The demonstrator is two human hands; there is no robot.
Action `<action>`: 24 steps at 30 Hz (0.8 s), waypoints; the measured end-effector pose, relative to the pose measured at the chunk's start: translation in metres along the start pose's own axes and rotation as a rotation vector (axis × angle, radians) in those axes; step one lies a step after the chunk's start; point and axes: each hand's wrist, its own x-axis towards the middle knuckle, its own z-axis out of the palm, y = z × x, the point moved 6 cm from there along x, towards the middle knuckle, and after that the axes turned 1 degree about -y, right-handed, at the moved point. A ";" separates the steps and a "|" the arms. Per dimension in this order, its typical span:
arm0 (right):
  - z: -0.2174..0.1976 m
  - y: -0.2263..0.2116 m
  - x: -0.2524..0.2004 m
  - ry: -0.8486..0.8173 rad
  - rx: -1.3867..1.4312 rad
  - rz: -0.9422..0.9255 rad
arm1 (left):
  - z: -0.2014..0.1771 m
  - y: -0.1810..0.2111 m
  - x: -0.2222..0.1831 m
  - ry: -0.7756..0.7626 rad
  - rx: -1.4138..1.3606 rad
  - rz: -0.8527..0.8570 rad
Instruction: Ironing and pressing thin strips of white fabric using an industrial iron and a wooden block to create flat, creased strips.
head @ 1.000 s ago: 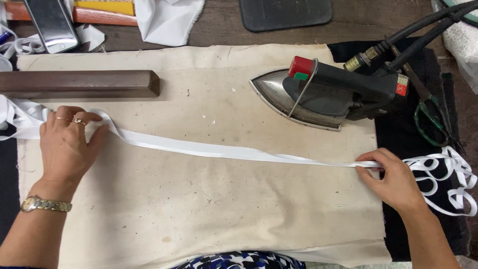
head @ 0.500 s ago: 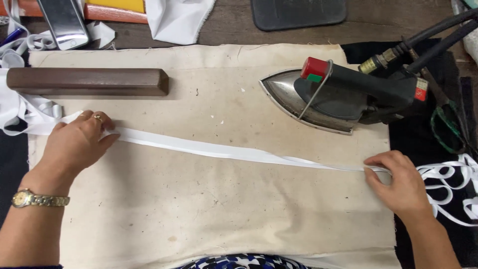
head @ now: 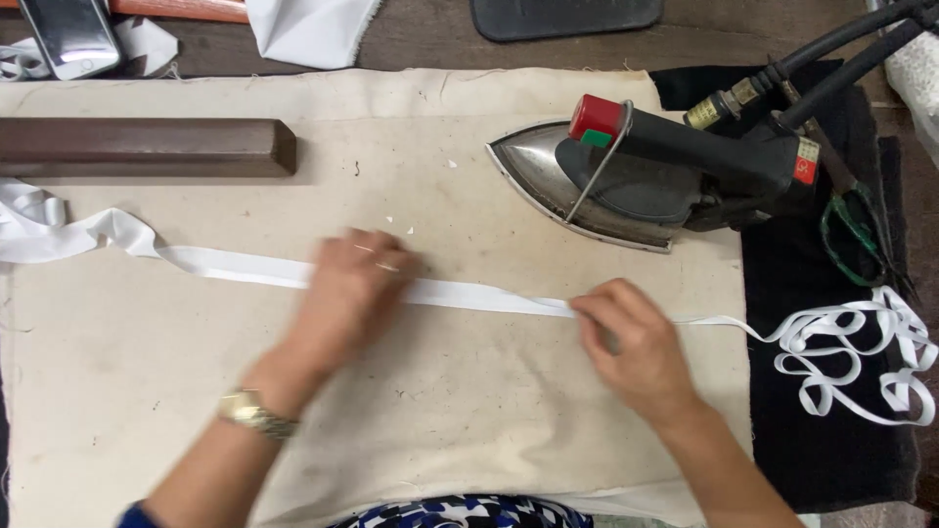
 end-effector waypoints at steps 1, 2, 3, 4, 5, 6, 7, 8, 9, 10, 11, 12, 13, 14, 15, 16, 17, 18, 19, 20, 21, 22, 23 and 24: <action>0.007 -0.011 0.003 -0.039 0.032 0.002 | 0.009 0.027 0.007 -0.015 -0.150 0.081; 0.009 -0.016 0.005 -0.041 0.031 0.004 | 0.016 0.037 0.010 -0.016 -0.153 0.081; 0.011 -0.022 0.006 -0.054 0.036 -0.005 | 0.023 0.047 0.013 -0.035 -0.175 0.085; 0.013 -0.027 0.008 -0.067 0.041 -0.013 | 0.030 0.057 0.017 -0.055 -0.198 0.089; 0.015 -0.027 0.008 -0.069 0.041 -0.011 | 0.033 0.059 0.019 -0.058 -0.200 0.089; 0.017 -0.028 0.008 -0.064 0.005 -0.041 | 0.036 0.061 0.020 -0.069 -0.208 0.076; 0.019 -0.030 0.008 -0.059 -0.030 -0.072 | 0.039 0.062 0.021 -0.080 -0.217 0.063; 0.020 -0.029 0.007 -0.060 -0.030 -0.070 | 0.040 0.062 0.022 -0.082 -0.218 0.063; 0.021 -0.028 0.007 -0.070 -0.051 -0.074 | 0.040 0.062 0.023 -0.077 -0.218 0.068; 0.023 -0.028 0.007 -0.081 -0.071 -0.079 | 0.039 0.061 0.024 -0.072 -0.218 0.071; 0.022 -0.029 0.007 -0.083 -0.069 -0.078 | 0.039 0.062 0.024 -0.075 -0.219 0.069; 0.022 -0.029 0.007 -0.087 -0.070 -0.075 | 0.036 0.062 0.024 -0.055 -0.225 0.083; 0.022 -0.029 0.008 -0.090 -0.072 -0.073 | 0.034 0.063 0.024 -0.035 -0.232 0.097; 0.022 -0.029 0.008 -0.092 -0.070 -0.072 | 0.034 0.062 0.023 -0.037 -0.233 0.096; 0.022 -0.029 0.008 -0.094 -0.075 -0.070 | 0.033 0.063 0.022 -0.018 -0.210 0.121; 0.022 -0.029 0.007 -0.095 -0.080 -0.069 | 0.033 0.064 0.021 0.000 -0.187 0.147; 0.022 -0.028 0.007 -0.096 -0.079 -0.067 | 0.030 0.065 0.020 -0.001 -0.188 0.146; 0.022 -0.027 0.007 -0.097 -0.078 -0.064 | 0.027 0.068 0.018 0.008 -0.179 0.187; 0.023 -0.027 0.007 -0.098 -0.076 -0.061 | 0.023 0.071 0.017 0.017 -0.171 0.227; 0.022 -0.028 0.007 -0.100 -0.074 -0.061 | 0.025 0.071 0.015 0.015 -0.171 0.226; 0.021 -0.029 0.007 -0.100 -0.073 -0.058 | 0.025 0.072 0.013 0.039 -0.139 0.256; 0.020 -0.030 0.008 -0.100 -0.072 -0.056 | 0.026 0.074 0.011 0.063 -0.108 0.286; 0.021 -0.030 0.008 -0.101 -0.070 -0.055 | 0.026 0.074 0.010 0.061 -0.108 0.285; 0.021 -0.030 0.008 -0.098 -0.065 -0.061 | 0.025 0.075 0.009 0.080 -0.100 0.315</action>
